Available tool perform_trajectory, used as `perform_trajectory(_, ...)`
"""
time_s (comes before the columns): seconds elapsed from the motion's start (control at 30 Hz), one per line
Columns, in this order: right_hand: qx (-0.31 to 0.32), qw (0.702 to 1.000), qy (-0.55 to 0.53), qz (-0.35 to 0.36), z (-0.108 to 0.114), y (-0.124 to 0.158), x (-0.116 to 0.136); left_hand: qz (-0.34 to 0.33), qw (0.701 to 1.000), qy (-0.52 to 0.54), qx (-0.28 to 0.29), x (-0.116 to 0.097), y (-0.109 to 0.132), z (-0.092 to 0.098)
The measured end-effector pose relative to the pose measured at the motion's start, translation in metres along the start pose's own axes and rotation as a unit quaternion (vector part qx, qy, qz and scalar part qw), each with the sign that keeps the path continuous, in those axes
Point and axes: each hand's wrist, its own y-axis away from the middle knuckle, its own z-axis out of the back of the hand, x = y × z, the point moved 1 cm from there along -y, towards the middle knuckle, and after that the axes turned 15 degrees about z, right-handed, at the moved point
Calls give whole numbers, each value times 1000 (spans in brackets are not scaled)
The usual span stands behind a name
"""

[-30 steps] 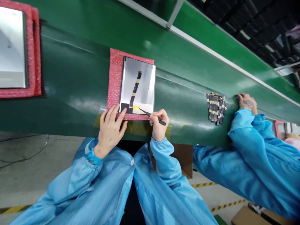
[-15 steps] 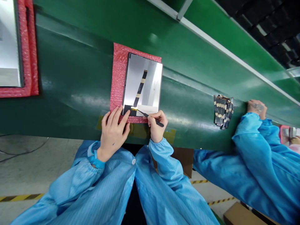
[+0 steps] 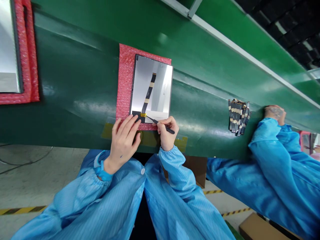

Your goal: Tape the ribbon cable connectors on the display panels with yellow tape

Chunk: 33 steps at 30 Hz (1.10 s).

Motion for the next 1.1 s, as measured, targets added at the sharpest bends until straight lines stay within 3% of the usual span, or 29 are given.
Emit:
perform_trajectory(0.2,4,1000,15,-3,-1,0,-1,-23,997,-22,68,-6,-5,-9)
perform_trajectory(0.4,-5,999,20,36,0,0,4,16,996,-48,79,-11,-11,-13)
perform_trajectory(0.53,-87,988,49,119,25,-2,25,30,994,-78,70,-16,-15,-15)
perform_trajectory(0.7,-127,978,59,155,64,-2,43,38,994,-64,78,-12,-15,-19)
perform_trajectory(0.87,-161,973,72,147,88,3,28,26,998,-38,53,-3,-10,-23)
perform_trajectory(1.1,-225,963,69,131,115,9,-5,0,997,-50,61,2,-6,-25)
